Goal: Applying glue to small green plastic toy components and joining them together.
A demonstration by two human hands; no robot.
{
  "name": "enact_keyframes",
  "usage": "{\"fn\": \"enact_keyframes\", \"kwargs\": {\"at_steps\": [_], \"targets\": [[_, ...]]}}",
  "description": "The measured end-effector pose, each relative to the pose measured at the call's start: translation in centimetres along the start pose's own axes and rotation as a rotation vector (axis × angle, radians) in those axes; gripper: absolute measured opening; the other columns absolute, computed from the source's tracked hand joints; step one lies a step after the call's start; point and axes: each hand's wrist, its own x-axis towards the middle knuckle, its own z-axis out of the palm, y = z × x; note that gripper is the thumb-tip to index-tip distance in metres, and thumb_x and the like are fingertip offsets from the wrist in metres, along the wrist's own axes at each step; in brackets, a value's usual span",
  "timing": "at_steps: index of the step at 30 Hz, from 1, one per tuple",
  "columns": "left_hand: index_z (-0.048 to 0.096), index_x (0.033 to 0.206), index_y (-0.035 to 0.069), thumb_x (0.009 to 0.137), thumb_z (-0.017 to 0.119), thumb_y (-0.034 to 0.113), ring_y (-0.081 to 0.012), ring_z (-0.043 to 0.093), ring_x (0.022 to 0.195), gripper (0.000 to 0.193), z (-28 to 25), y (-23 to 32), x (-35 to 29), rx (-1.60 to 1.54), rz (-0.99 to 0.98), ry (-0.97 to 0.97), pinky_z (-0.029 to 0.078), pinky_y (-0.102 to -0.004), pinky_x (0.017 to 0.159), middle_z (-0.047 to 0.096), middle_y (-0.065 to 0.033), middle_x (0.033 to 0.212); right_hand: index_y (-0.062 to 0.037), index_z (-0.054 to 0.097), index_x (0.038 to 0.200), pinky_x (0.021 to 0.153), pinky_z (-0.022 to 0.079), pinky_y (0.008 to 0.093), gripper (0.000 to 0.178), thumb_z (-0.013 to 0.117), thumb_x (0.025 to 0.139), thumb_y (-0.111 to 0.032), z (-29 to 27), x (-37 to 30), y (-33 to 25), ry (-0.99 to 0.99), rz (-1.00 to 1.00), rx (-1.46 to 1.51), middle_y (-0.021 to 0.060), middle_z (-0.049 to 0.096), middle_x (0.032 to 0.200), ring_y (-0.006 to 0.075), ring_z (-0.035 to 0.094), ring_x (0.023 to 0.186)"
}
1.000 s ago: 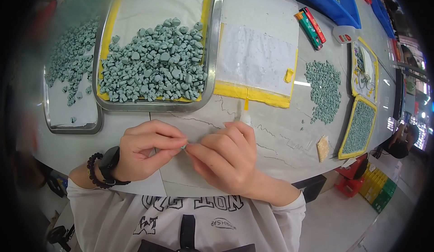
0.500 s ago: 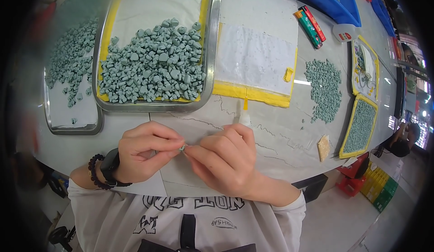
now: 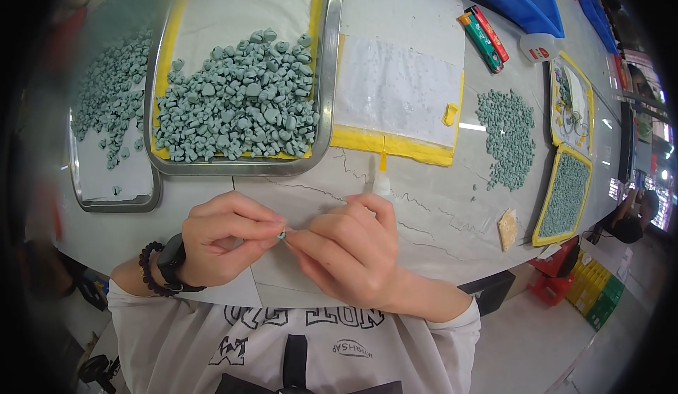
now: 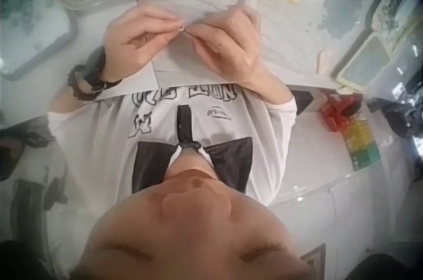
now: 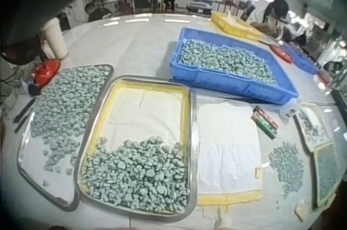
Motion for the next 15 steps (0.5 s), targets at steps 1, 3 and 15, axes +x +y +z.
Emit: {"fn": "enact_keyframes", "kwargs": {"at_steps": [1, 3, 15], "targets": [[0.068, 0.091, 0.0, 0.071, 0.064, -0.015, -0.0159, 0.063, 0.079, 0.026, -0.05, 0.04, -0.01, -0.001, -0.008, -0.008, 0.052, -0.0233, 0.068, 0.063, -0.012, 0.094, -0.007, 0.066, 0.082, 0.074, 0.04, 0.0377, 0.031, 0.074, 0.053, 0.001, 0.03, -0.03, 0.03, 0.001, -0.002, 0.0, 0.0016, 0.054, 0.073, 0.0171, 0.051, 0.065], [0.068, 0.091, 0.0, 0.071, 0.063, -0.015, -0.0163, 0.063, 0.08, 0.026, -0.09, -0.13, -0.03, -0.015, -0.012, -0.013, 0.052, -0.0234, 0.068, 0.063, -0.0123, 0.094, -0.007, 0.066, 0.082, 0.074, 0.039, 0.0377, 0.03, 0.074, 0.054, 0.0, 0.1, -0.09, 0.08, 0.001, -0.006, 0.0, 0.0016, 0.054, 0.073, 0.0172, 0.051, 0.065], [0.067, 0.091, 0.0, 0.071, 0.062, -0.016, -0.0185, 0.065, 0.085, 0.026, -0.16, -0.16, 0.04, -0.087, -0.013, -0.043, 0.054, -0.0242, 0.072, 0.064, -0.0134, 0.095, -0.0069, 0.066, 0.083, 0.072, 0.037, 0.0371, 0.024, 0.073, 0.059, -0.003, -0.45, 0.14, 0.38, -0.047, 0.053, 0.144, 0.0016, 0.054, 0.075, 0.0177, 0.05, 0.068]]}}
